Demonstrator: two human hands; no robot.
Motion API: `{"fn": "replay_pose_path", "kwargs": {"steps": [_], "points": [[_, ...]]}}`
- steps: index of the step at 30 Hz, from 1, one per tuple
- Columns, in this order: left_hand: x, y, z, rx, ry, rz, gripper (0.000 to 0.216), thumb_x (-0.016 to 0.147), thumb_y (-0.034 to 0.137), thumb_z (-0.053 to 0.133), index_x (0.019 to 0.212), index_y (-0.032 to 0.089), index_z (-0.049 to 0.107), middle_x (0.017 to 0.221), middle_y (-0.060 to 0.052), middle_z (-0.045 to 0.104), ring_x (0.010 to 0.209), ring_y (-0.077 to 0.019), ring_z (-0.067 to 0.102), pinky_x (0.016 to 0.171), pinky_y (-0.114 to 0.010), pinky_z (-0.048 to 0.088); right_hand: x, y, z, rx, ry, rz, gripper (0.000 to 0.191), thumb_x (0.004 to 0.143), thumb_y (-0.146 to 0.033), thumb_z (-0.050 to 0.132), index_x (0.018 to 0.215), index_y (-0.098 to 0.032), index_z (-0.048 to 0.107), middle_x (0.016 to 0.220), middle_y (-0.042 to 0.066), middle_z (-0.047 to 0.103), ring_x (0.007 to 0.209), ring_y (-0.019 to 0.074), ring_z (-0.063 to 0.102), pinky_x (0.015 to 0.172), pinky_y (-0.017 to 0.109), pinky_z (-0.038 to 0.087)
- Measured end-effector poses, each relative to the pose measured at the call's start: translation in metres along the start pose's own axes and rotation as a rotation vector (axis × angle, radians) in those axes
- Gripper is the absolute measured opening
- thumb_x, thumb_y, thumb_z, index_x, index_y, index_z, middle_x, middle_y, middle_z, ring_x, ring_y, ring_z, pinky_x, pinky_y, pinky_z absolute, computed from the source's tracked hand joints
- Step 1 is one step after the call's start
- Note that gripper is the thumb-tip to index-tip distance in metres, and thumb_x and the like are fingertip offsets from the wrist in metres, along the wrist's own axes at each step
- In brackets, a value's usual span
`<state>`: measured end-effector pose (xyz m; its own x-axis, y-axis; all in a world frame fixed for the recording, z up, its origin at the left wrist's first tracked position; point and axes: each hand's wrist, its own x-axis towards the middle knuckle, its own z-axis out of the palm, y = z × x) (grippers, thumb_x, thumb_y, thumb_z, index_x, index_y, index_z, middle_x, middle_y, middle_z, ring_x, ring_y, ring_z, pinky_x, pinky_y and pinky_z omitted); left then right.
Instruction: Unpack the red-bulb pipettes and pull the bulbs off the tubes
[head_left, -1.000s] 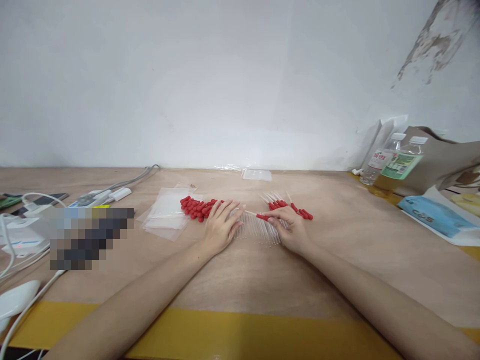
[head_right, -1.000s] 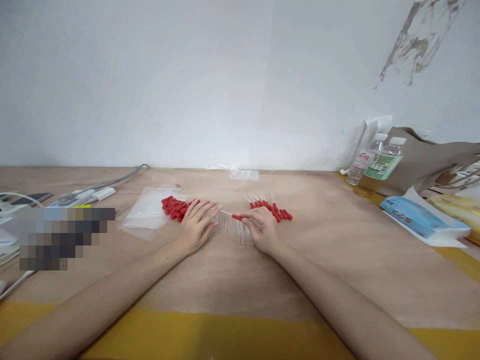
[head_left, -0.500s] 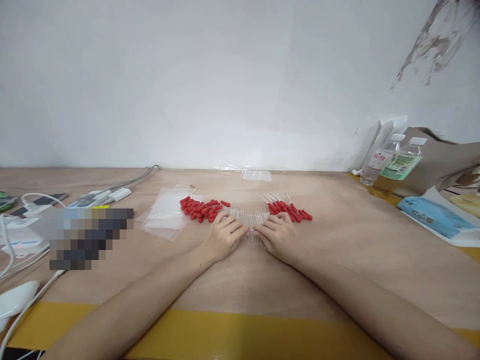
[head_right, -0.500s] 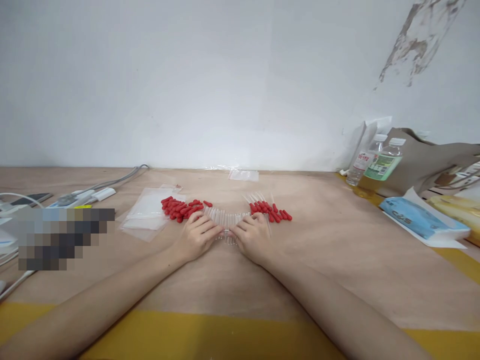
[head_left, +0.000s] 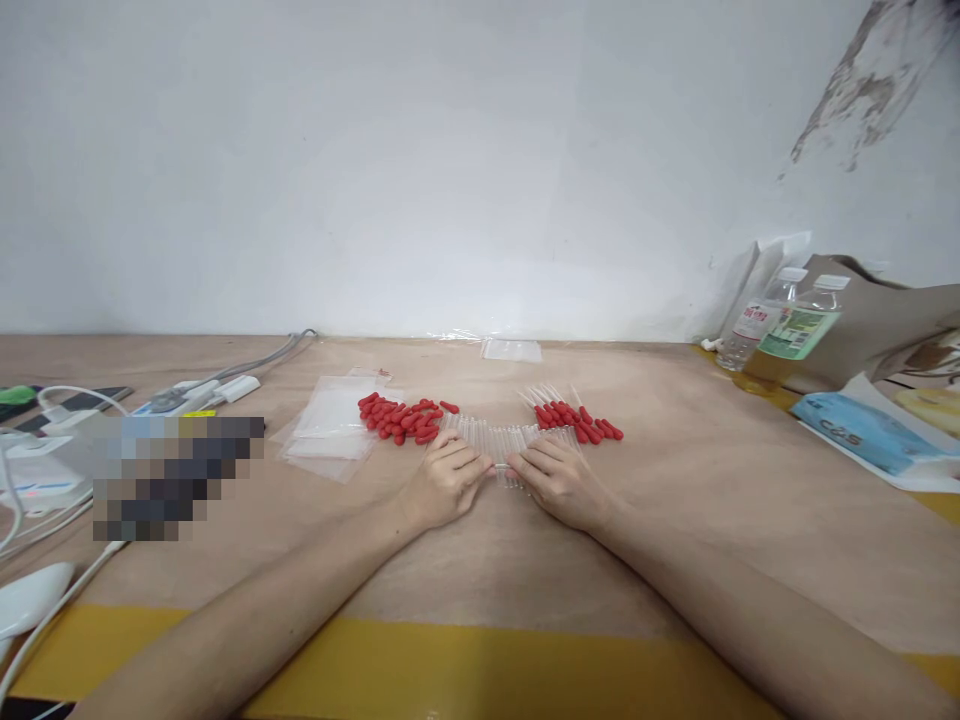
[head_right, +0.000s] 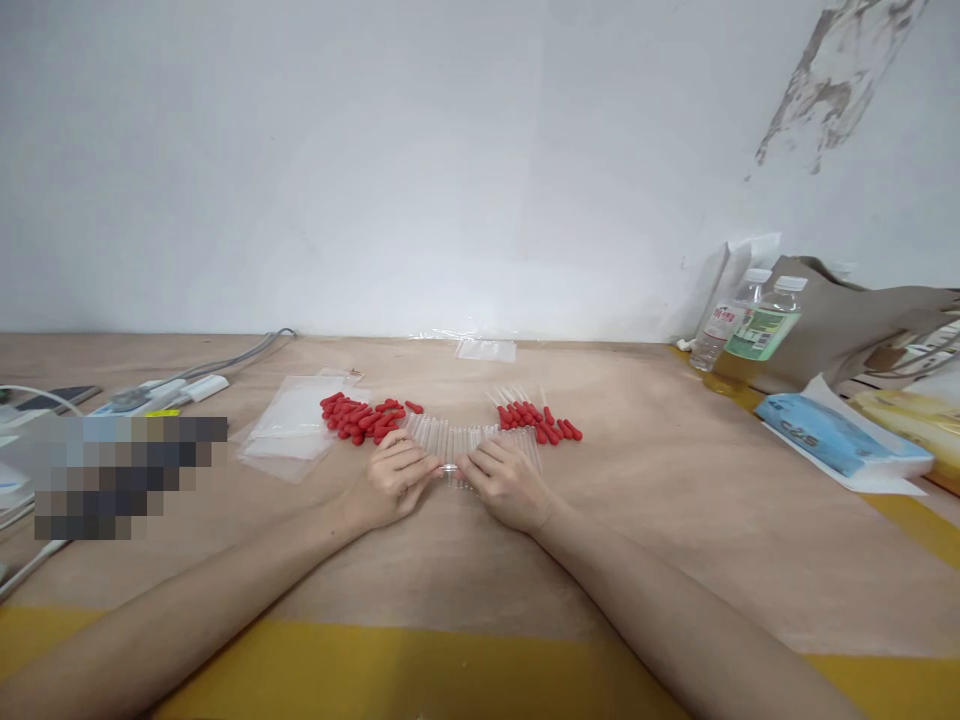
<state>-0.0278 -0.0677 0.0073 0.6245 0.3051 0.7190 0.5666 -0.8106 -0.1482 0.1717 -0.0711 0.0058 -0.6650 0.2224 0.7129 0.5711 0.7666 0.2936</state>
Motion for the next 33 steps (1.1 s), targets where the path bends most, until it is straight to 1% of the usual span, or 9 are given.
{"fn": "replay_pose_path", "kwargs": {"steps": [3, 5, 8, 10, 15, 19, 22, 26, 33], "points": [[-0.004, -0.006, -0.004, -0.048, 0.019, -0.037, 0.011, 0.083, 0.018, 0.049, 0.079, 0.017, 0.060, 0.061, 0.001, 0.059, 0.060, -0.0108, 0.050, 0.079, -0.033, 0.040, -0.005, 0.007, -0.004, 0.002, 0.038, -0.016, 0.018, 0.085, -0.011, 0.044, 0.088, -0.011, 0.062, 0.067, 0.005, 0.060, 0.068, 0.0152, 0.051, 0.065, 0.028, 0.040], [-0.008, -0.016, -0.013, -0.040, 0.043, -0.108, 0.014, 0.084, 0.018, 0.048, 0.076, 0.017, 0.060, 0.061, 0.001, 0.059, 0.059, -0.0107, 0.050, 0.079, -0.033, 0.041, -0.012, 0.018, -0.009, 0.002, 0.086, 0.044, 0.021, 0.085, -0.009, 0.042, 0.086, -0.013, 0.063, 0.072, 0.006, 0.063, 0.071, 0.0155, 0.053, 0.067, 0.029, 0.041], [-0.013, -0.032, -0.026, 0.014, 0.107, -0.265, 0.015, 0.085, 0.018, 0.047, 0.079, 0.017, 0.061, 0.069, -0.001, 0.063, 0.065, -0.0124, 0.054, 0.074, -0.031, 0.043, -0.024, 0.042, -0.016, -0.025, 0.184, 0.315, 0.016, 0.084, -0.018, 0.049, 0.088, -0.017, 0.064, 0.075, 0.006, 0.065, 0.070, 0.0156, 0.056, 0.070, 0.030, 0.042], [-0.014, -0.038, -0.027, 0.009, 0.099, -0.310, 0.015, 0.085, 0.019, 0.047, 0.086, 0.017, 0.062, 0.077, -0.003, 0.063, 0.072, -0.0135, 0.056, 0.072, -0.029, 0.045, -0.030, 0.056, -0.019, -0.029, 0.196, 0.526, 0.016, 0.083, -0.025, 0.051, 0.089, -0.019, 0.065, 0.078, 0.005, 0.067, 0.072, 0.0164, 0.058, 0.071, 0.030, 0.042], [-0.008, -0.034, -0.006, -0.011, 0.038, -0.278, 0.031, 0.083, 0.008, 0.038, 0.109, 0.013, 0.056, 0.090, -0.008, 0.057, 0.084, -0.0158, 0.053, 0.074, -0.029, 0.047, -0.039, 0.078, -0.018, 0.112, 0.131, 0.987, 0.027, 0.078, -0.038, 0.052, 0.093, -0.018, 0.062, 0.083, 0.005, 0.067, 0.067, 0.0157, 0.058, 0.061, 0.027, 0.043], [-0.008, -0.034, 0.005, 0.004, 0.072, -0.236, 0.031, 0.082, 0.008, 0.040, 0.108, 0.014, 0.056, 0.084, -0.006, 0.052, 0.076, -0.0138, 0.051, 0.065, -0.025, 0.047, -0.047, 0.095, -0.021, 0.176, 0.132, 1.202, 0.026, 0.073, -0.039, 0.054, 0.083, -0.017, 0.063, 0.074, 0.004, 0.064, 0.060, 0.0136, 0.054, 0.056, 0.025, 0.041], [-0.009, -0.034, 0.007, 0.029, 0.086, -0.159, 0.027, 0.083, 0.009, 0.041, 0.104, 0.015, 0.056, 0.082, -0.006, 0.053, 0.076, -0.0139, 0.052, 0.066, -0.025, 0.047, -0.053, 0.105, -0.022, 0.214, 0.057, 1.311, 0.027, 0.071, -0.036, 0.054, 0.086, -0.017, 0.066, 0.070, 0.004, 0.063, 0.059, 0.0136, 0.054, 0.055, 0.025, 0.040], [-0.008, -0.029, 0.004, -0.021, -0.026, -0.108, 0.025, 0.081, 0.009, 0.042, 0.101, 0.016, 0.056, 0.084, -0.006, 0.056, 0.077, -0.0148, 0.054, 0.067, -0.026, 0.048, -0.057, 0.109, -0.020, 0.302, 0.009, 1.394, 0.029, 0.069, -0.032, 0.054, 0.090, -0.016, 0.066, 0.073, 0.004, 0.065, 0.059, 0.0128, 0.057, 0.052, 0.022, 0.041], [-0.006, -0.016, -0.002, -0.165, -0.094, -0.153, 0.021, 0.080, 0.023, 0.050, 0.097, 0.015, 0.059, 0.088, -0.008, 0.058, 0.077, -0.0157, 0.055, 0.069, -0.028, 0.048, -0.060, 0.112, -0.020, 0.297, -0.085, 1.403, 0.021, 0.063, -0.036, 0.060, 0.071, -0.016, 0.063, 0.064, 0.003, 0.065, 0.056, 0.0132, 0.058, 0.049, 0.022, 0.040]]}}
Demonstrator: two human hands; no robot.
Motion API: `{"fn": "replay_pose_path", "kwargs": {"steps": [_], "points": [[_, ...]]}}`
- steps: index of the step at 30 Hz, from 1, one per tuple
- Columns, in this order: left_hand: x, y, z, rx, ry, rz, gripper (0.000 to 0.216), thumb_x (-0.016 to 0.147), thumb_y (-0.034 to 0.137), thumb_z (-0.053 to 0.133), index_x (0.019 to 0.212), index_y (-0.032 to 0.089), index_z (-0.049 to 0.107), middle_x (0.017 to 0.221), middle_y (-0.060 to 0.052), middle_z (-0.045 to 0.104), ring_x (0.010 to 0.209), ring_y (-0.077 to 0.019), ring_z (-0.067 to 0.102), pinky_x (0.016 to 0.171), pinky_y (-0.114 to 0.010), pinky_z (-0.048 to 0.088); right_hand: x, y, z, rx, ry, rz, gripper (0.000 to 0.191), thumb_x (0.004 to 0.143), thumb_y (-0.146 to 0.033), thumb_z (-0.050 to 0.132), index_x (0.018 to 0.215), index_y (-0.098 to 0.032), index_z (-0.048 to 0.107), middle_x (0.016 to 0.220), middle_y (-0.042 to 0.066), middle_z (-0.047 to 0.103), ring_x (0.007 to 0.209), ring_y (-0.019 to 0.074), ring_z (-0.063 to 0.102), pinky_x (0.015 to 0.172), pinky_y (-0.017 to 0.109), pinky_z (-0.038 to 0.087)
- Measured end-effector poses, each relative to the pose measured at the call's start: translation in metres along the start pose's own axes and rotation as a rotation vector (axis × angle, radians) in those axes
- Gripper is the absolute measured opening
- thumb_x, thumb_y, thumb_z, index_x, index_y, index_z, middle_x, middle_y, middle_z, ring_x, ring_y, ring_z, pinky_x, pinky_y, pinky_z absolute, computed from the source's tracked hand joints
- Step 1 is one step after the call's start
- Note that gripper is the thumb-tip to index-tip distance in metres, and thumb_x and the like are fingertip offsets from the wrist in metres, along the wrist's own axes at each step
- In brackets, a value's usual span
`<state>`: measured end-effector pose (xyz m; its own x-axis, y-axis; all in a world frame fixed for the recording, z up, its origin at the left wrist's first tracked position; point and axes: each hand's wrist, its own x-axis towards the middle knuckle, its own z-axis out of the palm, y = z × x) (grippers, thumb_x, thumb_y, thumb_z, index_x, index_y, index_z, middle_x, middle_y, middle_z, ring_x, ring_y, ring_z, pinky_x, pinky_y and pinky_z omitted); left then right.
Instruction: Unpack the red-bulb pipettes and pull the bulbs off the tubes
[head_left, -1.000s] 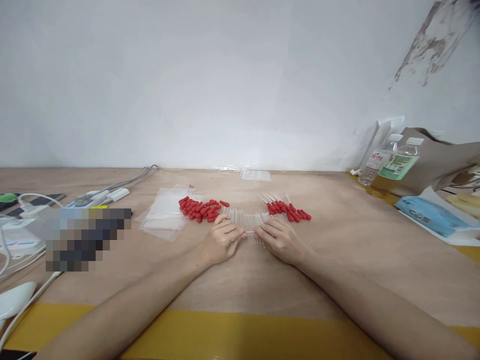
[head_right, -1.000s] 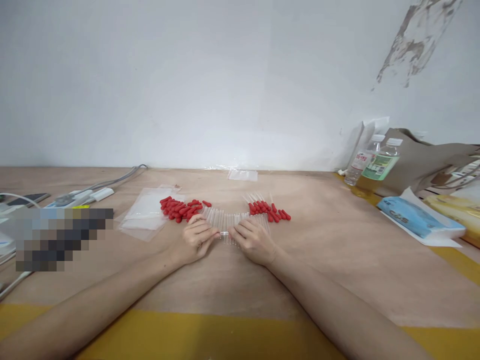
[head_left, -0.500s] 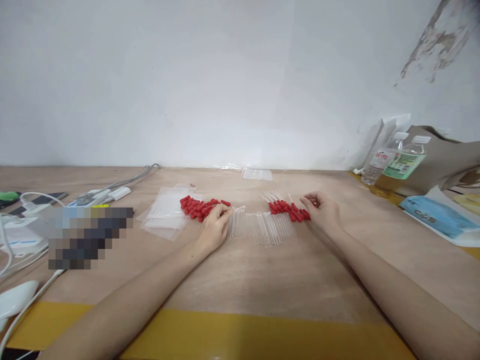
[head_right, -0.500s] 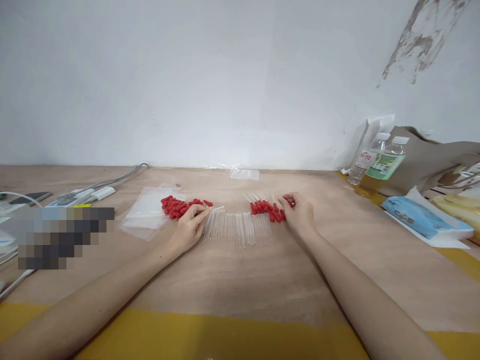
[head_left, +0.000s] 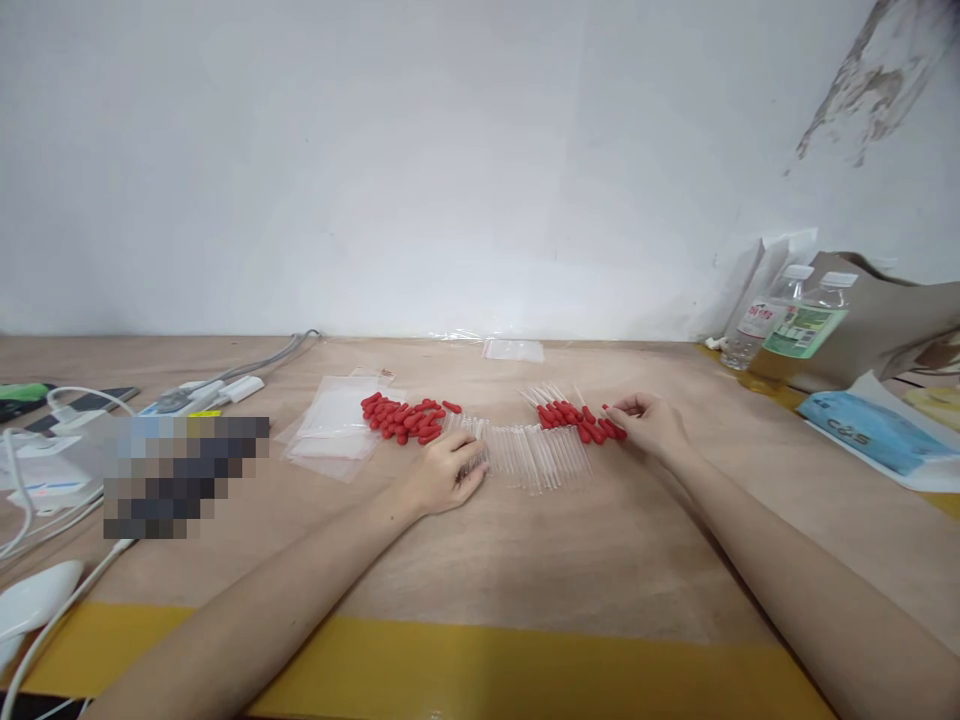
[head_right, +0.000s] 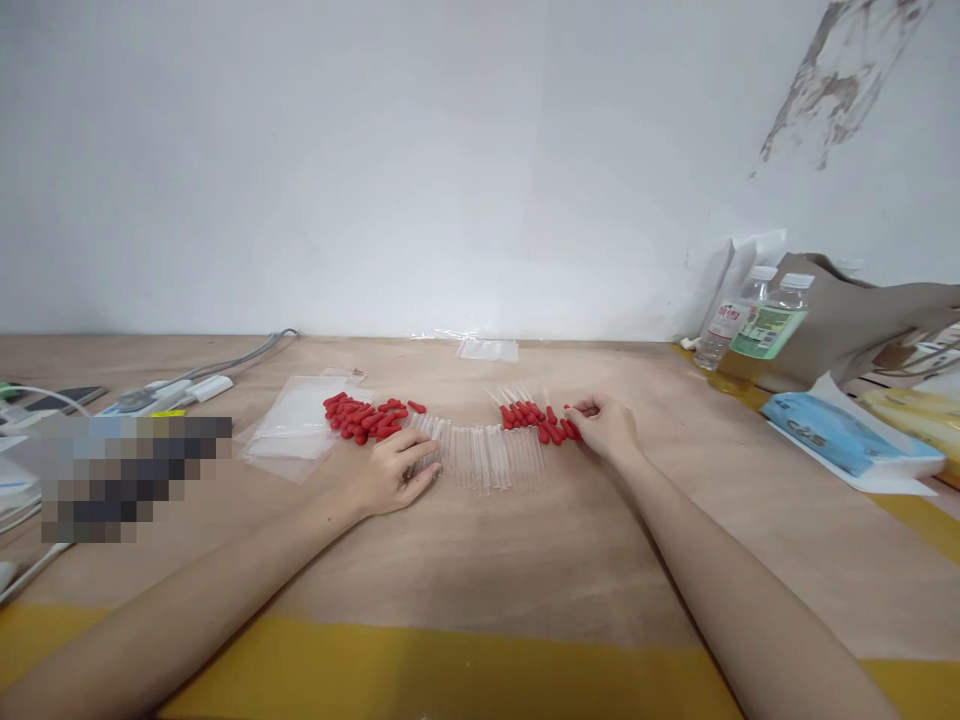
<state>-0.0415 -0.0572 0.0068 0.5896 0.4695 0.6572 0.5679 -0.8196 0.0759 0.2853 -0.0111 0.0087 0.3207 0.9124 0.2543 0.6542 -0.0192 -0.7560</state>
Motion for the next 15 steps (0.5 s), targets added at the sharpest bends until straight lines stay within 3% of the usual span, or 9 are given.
{"fn": "replay_pose_path", "kwargs": {"steps": [6, 10, 15], "points": [[0.002, 0.002, -0.012, 0.037, -0.102, -0.001, 0.033, 0.078, 0.037, 0.054, 0.105, 0.019, 0.060, 0.105, -0.010, 0.058, 0.098, -0.0227, 0.053, 0.086, -0.040, 0.043, -0.002, -0.001, -0.005, -0.121, -0.094, -0.032, 0.027, 0.063, -0.044, 0.058, 0.068, -0.019, 0.064, 0.063, 0.002, 0.065, 0.058, 0.0144, 0.058, 0.048, 0.022, 0.038], [0.006, -0.002, -0.018, 0.049, -0.286, 0.090, 0.043, 0.083, 0.035, 0.047, 0.125, 0.024, 0.045, 0.130, -0.007, 0.046, 0.125, -0.0243, 0.035, 0.103, -0.047, 0.026, -0.003, -0.003, -0.004, -0.128, -0.059, -0.019, 0.025, 0.066, -0.042, 0.055, 0.067, -0.018, 0.064, 0.061, 0.002, 0.065, 0.057, 0.0150, 0.058, 0.049, 0.023, 0.038], [0.008, -0.003, -0.017, 0.039, -0.366, 0.099, 0.048, 0.084, 0.038, 0.045, 0.130, 0.025, 0.038, 0.135, -0.006, 0.041, 0.130, -0.0242, 0.026, 0.106, -0.051, 0.016, 0.009, -0.008, 0.000, -0.131, -0.085, -0.023, 0.023, 0.067, -0.039, 0.054, 0.064, -0.019, 0.064, 0.058, 0.002, 0.064, 0.052, 0.0138, 0.057, 0.047, 0.023, 0.037]]}}
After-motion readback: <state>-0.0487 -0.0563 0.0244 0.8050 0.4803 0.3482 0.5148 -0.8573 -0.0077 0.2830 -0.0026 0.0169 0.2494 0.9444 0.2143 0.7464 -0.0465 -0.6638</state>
